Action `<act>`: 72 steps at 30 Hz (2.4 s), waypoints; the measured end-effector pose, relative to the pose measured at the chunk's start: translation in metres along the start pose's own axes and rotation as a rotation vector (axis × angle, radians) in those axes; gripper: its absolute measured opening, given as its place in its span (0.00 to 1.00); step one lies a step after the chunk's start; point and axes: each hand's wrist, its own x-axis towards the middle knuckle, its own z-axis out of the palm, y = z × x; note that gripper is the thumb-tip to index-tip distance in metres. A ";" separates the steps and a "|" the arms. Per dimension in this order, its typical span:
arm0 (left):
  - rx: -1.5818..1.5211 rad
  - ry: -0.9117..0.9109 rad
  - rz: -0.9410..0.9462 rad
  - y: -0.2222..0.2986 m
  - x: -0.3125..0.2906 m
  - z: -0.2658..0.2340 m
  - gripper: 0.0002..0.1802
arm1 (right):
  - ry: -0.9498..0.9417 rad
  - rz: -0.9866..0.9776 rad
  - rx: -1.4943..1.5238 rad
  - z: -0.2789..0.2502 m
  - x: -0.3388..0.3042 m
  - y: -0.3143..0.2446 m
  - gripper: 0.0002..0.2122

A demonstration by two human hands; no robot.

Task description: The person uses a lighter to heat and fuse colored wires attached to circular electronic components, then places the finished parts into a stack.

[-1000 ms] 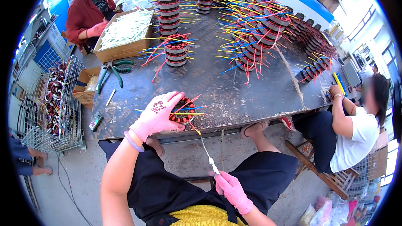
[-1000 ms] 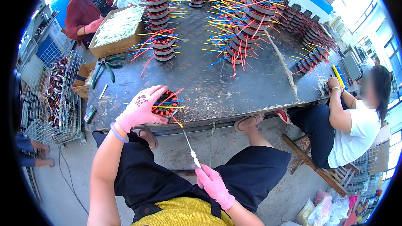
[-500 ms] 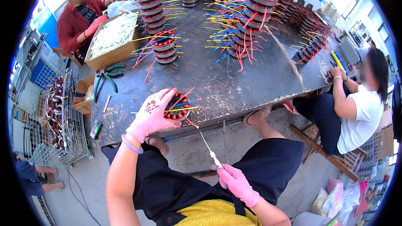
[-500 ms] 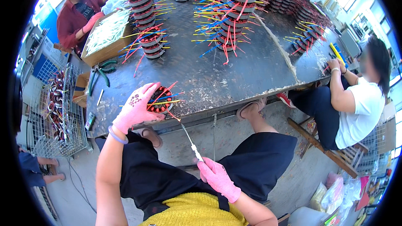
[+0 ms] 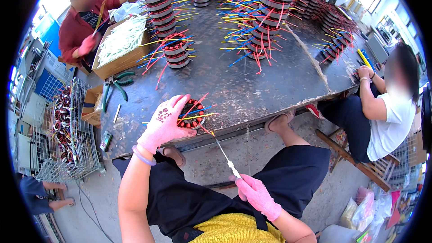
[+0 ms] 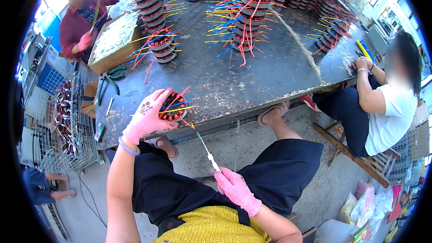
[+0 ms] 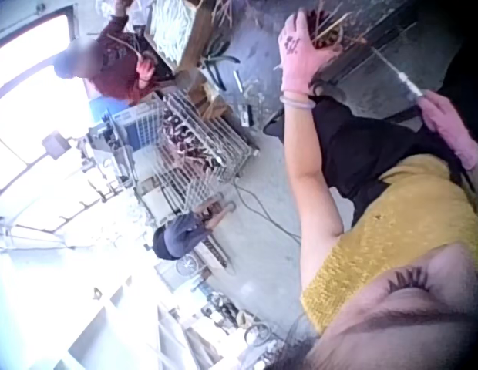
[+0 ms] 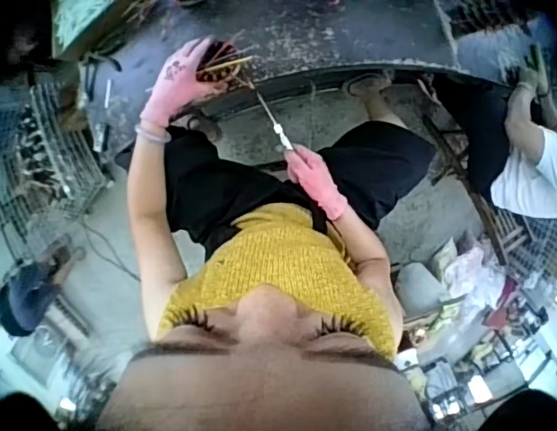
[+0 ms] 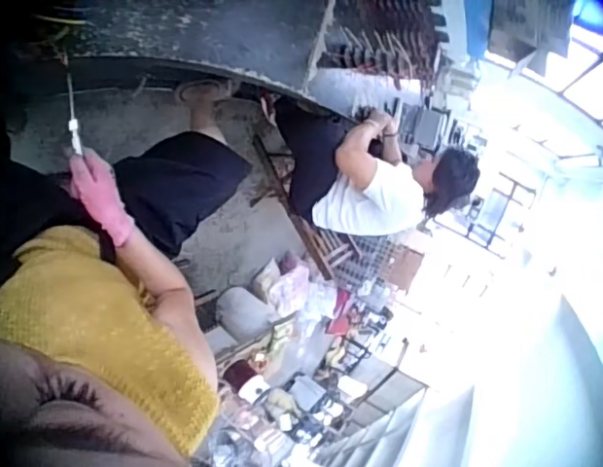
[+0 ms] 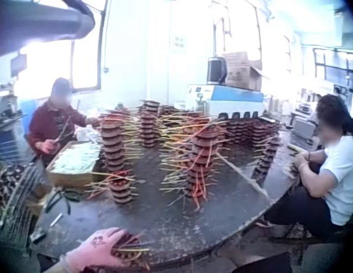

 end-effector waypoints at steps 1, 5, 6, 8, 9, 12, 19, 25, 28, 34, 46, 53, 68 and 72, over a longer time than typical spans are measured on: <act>-0.001 0.003 0.003 -0.001 0.000 0.001 0.55 | -0.003 0.005 0.013 0.000 0.000 0.000 0.15; 0.001 0.015 0.009 -0.001 -0.002 0.000 0.56 | 0.011 -0.004 -0.045 0.002 -0.002 -0.005 0.16; -0.002 0.016 0.011 0.000 -0.002 0.000 0.56 | 0.009 -0.002 -0.029 0.001 -0.002 -0.004 0.16; -0.009 0.014 0.014 -0.001 -0.001 0.000 0.56 | 0.002 0.001 0.005 0.000 -0.002 -0.001 0.16; -0.012 0.011 0.015 -0.002 0.000 0.001 0.56 | 0.006 0.003 0.000 0.001 -0.002 -0.001 0.16; -0.012 0.017 0.022 -0.004 -0.002 0.002 0.56 | 0.014 0.006 -0.005 0.003 -0.002 -0.004 0.16; -0.023 0.001 0.025 -0.004 -0.001 0.002 0.55 | 0.010 0.007 0.018 0.001 -0.002 -0.002 0.16; -0.011 0.015 0.021 -0.003 -0.001 0.002 0.55 | 0.013 -0.005 -0.046 0.000 -0.002 -0.003 0.17; -0.009 0.014 0.021 -0.004 -0.001 0.002 0.55 | 0.011 -0.012 -0.075 0.001 -0.002 -0.006 0.17; -0.015 -0.004 -0.013 0.000 0.000 0.000 0.55 | -0.004 -0.008 -0.038 0.001 -0.003 -0.007 0.16; 0.003 0.001 -0.020 0.001 0.000 0.001 0.55 | 0.004 0.021 -0.008 0.001 -0.003 -0.006 0.16; -0.006 0.000 -0.007 0.002 0.001 -0.001 0.54 | -0.005 0.025 0.017 0.002 -0.003 -0.007 0.17; -0.009 -0.009 -0.028 0.001 0.000 0.001 0.55 | 0.000 0.012 -0.032 0.000 -0.004 -0.006 0.17; 0.005 -0.008 -0.023 0.000 0.000 0.001 0.55 | -0.005 0.009 -0.011 0.000 -0.002 -0.003 0.17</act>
